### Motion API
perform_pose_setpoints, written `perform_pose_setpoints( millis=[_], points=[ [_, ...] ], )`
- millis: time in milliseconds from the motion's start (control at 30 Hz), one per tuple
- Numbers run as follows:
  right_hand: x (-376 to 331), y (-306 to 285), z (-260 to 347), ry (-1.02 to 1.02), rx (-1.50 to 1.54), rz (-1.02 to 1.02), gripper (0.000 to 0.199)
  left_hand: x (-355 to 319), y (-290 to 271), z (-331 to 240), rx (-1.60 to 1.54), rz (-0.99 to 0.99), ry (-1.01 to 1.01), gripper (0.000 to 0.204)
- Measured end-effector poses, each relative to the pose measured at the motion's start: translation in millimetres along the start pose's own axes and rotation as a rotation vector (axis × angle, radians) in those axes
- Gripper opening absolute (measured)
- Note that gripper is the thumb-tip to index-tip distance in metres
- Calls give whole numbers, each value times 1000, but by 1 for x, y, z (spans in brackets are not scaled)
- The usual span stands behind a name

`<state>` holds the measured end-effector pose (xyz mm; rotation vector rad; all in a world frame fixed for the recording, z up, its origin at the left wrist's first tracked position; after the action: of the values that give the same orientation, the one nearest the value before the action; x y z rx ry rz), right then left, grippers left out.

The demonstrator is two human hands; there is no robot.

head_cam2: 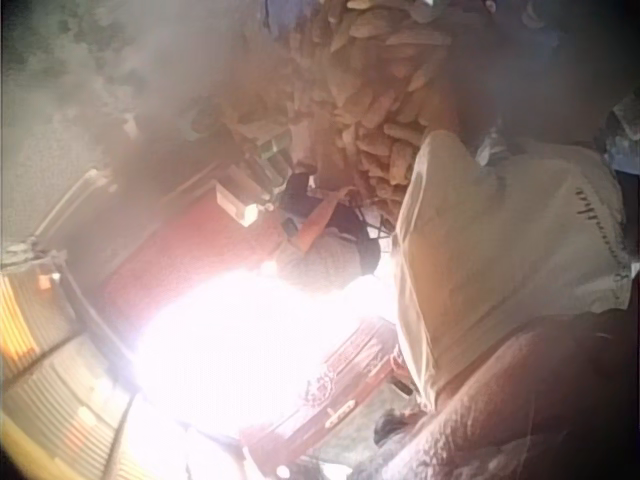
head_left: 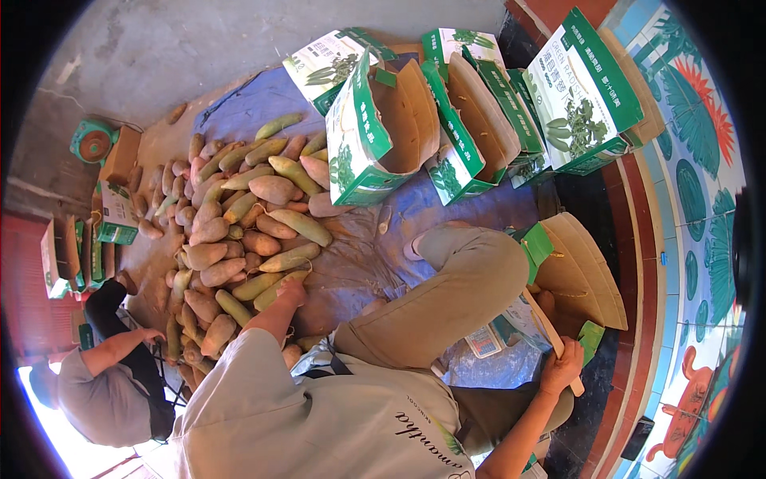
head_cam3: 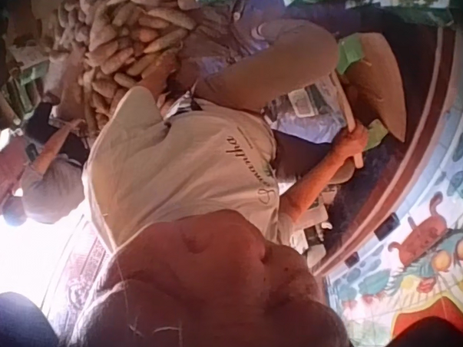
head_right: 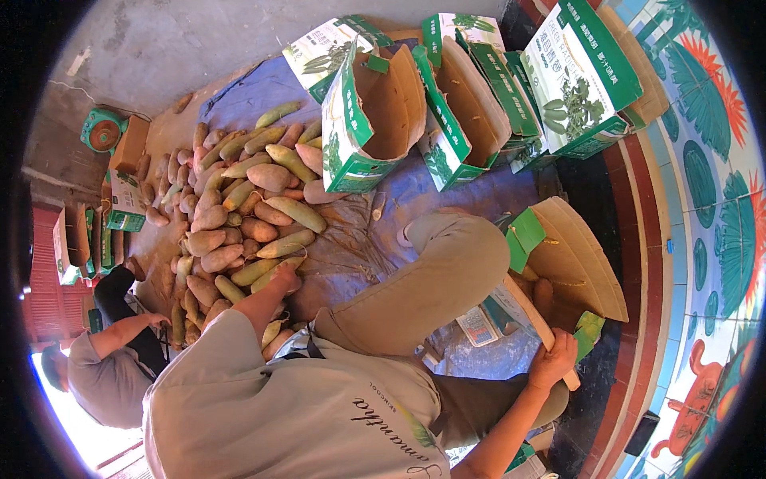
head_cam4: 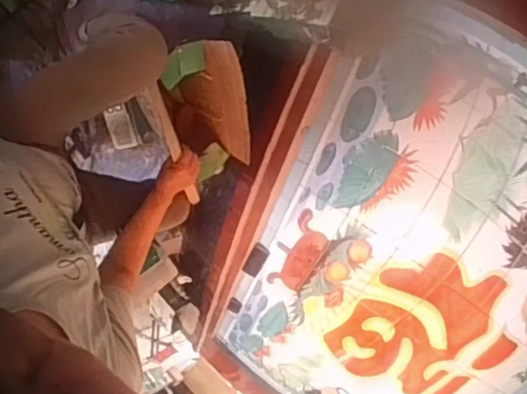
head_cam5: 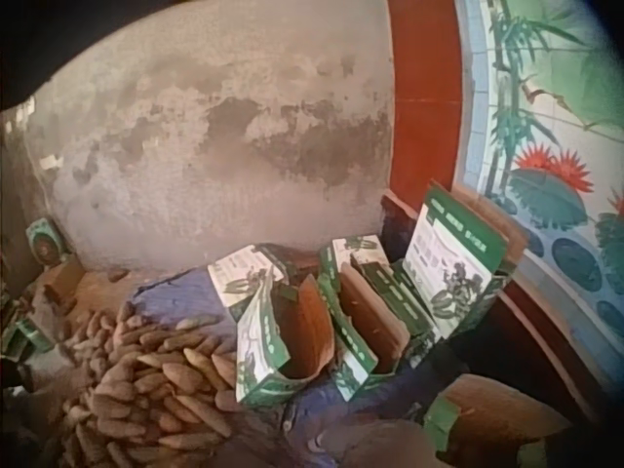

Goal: The person sorts sweet potatoes, weighs them on a scale, and packs them into cardboard boxes by hand.

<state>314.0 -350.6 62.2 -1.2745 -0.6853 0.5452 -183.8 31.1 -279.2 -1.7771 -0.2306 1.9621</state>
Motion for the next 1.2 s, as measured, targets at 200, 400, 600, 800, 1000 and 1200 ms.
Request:
perform_pose_setpoints(
  millis=[200,400,600,800,1000,1200],
  points=[
    [0,2,0,2,-24,12,18,-8,4,8,81,30,-14,62],
    [1,4,0,-16,-38,14,17,-6,7,5,206,58,-29,68],
    [-1,8,-3,-16,-59,10,17,-1,0,25,52,42,-124,72],
    [-1,10,-4,-30,-72,13,18,8,9,77,-106,74,-315,78],
    [-1,10,-5,-26,-84,25,19,-3,8,77,38,54,-327,80],
    [-1,6,-1,-9,-86,4,17,-18,-3,75,26,-24,-275,75]
  ],
)
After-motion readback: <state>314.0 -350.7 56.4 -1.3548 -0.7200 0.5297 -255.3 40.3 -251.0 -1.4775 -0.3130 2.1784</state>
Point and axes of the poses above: each hand's wrist, its own x-axis towards the middle knuckle, its own y-axis out of the palm, z = x × y, the point moved 9 cm from there along x, towards the middle knuckle, and after that the axes turned 13 degrees about z, right-handed, at the moved point
